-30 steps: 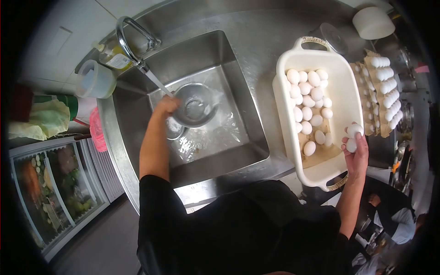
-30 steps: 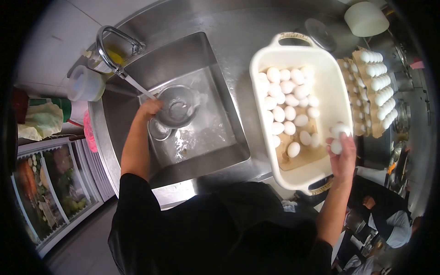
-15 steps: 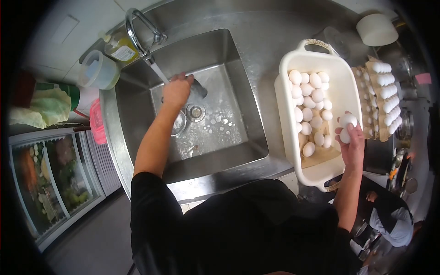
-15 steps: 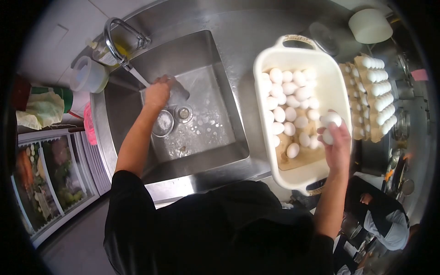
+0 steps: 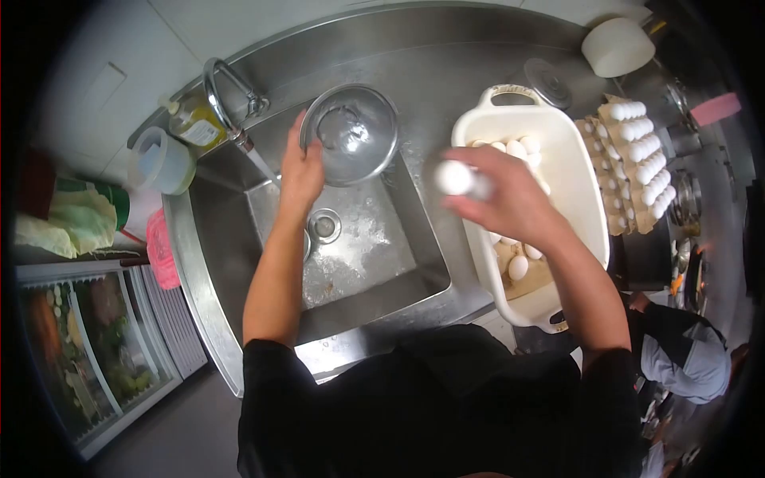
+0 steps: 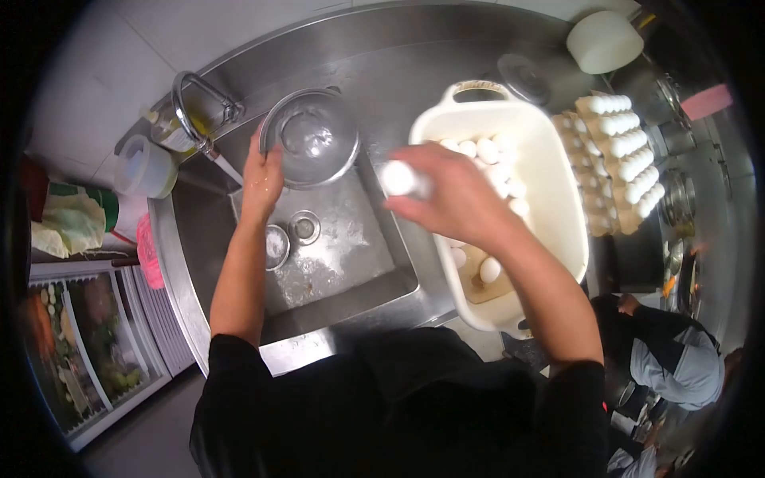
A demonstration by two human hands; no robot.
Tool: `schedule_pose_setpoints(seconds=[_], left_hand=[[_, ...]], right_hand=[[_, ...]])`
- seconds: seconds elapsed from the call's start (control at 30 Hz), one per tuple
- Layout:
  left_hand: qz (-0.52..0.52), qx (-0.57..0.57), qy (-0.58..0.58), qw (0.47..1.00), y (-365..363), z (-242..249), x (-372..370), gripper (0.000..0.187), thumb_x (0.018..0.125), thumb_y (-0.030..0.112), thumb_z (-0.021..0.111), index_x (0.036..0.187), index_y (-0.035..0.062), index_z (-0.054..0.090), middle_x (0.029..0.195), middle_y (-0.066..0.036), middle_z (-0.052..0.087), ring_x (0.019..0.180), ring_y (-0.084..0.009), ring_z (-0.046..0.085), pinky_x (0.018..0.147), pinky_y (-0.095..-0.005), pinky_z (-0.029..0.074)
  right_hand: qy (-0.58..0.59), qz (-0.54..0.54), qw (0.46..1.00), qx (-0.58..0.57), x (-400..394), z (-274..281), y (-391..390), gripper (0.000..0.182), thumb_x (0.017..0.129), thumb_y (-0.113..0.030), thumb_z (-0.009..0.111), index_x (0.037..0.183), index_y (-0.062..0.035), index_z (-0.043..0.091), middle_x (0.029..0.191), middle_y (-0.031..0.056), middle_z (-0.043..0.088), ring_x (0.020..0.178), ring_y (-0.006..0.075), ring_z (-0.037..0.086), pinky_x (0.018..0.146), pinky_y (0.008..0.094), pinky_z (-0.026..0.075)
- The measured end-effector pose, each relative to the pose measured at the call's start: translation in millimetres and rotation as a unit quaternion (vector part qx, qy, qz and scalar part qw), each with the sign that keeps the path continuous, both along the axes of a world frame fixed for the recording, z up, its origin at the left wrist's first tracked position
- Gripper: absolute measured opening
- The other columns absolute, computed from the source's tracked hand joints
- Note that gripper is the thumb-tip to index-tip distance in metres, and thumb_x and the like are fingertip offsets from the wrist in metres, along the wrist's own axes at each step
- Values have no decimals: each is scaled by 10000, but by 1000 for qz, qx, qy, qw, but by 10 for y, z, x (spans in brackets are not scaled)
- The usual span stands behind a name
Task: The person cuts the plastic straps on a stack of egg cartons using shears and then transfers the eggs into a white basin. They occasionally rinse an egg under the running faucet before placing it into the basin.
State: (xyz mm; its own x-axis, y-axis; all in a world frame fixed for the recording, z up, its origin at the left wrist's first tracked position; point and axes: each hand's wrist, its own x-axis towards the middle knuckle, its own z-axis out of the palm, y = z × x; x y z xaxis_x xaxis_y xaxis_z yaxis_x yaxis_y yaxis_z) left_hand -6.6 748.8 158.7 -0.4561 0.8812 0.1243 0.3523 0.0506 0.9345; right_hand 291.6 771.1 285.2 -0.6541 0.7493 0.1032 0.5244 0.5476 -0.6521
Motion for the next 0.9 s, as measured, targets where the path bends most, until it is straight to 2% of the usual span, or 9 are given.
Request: schedule_pose_setpoints(seconds=[0.03, 0.1, 0.27, 0.3, 0.33, 0.4, 0.6, 0.77, 0.9], left_hand=[[-6, -34, -89, 995, -28, -56, 67, 539, 894, -15, 454, 1419, 105, 428, 1275, -183, 575, 1169, -281, 583, 899, -408, 512], [-18, -104, -262, 959, -111, -144, 211, 542, 907, -13, 445, 1438, 77, 376, 1223, -180, 590, 1114, -243, 605, 826, -310, 522], [-41, -93, -386, 917, -240, -37, 570, 578, 886, -29, 422, 1444, 79, 313, 1252, -165, 532, 1068, -256, 608, 741, -349, 570], [-37, -83, -411, 907, -279, -28, 581, 580, 886, -28, 419, 1444, 79, 302, 1268, -166, 518, 1065, -263, 607, 731, -364, 579], [-54, -84, -420, 902, -281, -59, 554, 587, 890, -24, 415, 1451, 81, 275, 1310, -171, 486, 1096, -285, 599, 796, -410, 589], [-38, -105, -407, 906, -281, -71, 510, 585, 902, -14, 414, 1457, 88, 259, 1310, -176, 487, 1115, -299, 593, 822, -418, 586], [-23, -116, -414, 903, 75, -238, 407, 503, 966, 55, 408, 1442, 90, 250, 1350, -195, 471, 1154, -327, 578, 861, -426, 584], [-7, -114, -388, 914, 541, -364, 512, 460, 983, 100, 444, 1418, 75, 296, 1394, -191, 447, 1165, -327, 572, 850, -413, 591], [-30, -143, -345, 927, 930, -440, 659, 625, 997, 192, 503, 1492, 4, 171, 1320, -224, 490, 1073, -292, 620, 814, -375, 577]], right_hand=[[-21, 46, 996, 69, -152, -112, 84, 472, 771, -195, 794, 1190, -66, 622, 1087, 114, 650, 960, 271, 662, 833, 372, 527], [-124, 63, 989, 55, -534, -180, 188, 459, 757, -216, 775, 1163, -67, 621, 1086, 152, 615, 957, 350, 647, 846, 430, 521], [-303, 117, 938, 119, -1132, -822, 512, 496, 753, -228, 739, 1215, -104, 606, 1163, 135, 583, 1053, 331, 619, 894, 440, 504], [-302, 119, 938, 118, -1184, -917, 524, 508, 752, -226, 738, 1226, -105, 601, 1184, 138, 579, 1087, 334, 601, 916, 446, 491], [-302, 121, 938, 117, -1210, -964, 518, 520, 751, -224, 737, 1237, -105, 596, 1204, 140, 574, 1121, 338, 582, 938, 452, 477], [-316, 114, 937, 99, -1272, -1050, 524, 517, 787, -219, 723, 1272, -104, 589, 1290, 135, 551, 1222, 317, 522, 1006, 462, 425], [-231, 97, 964, 91, -1273, -1047, 784, 666, 783, -195, 731, 1388, -75, 479, 1274, 178, 545, 1209, 378, 504, 1032, 465, 411], [-55, 28, 992, 113, -910, -601, 1014, 552, 804, -224, 738, 1293, -33, 565, 1168, 185, 615, 1093, 348, 601, 933, 409, 493], [-11, -78, 988, 134, -434, -370, 1116, 464, 830, -259, 741, 1209, -16, 626, 1131, 173, 650, 1034, 306, 658, 859, 364, 534]])
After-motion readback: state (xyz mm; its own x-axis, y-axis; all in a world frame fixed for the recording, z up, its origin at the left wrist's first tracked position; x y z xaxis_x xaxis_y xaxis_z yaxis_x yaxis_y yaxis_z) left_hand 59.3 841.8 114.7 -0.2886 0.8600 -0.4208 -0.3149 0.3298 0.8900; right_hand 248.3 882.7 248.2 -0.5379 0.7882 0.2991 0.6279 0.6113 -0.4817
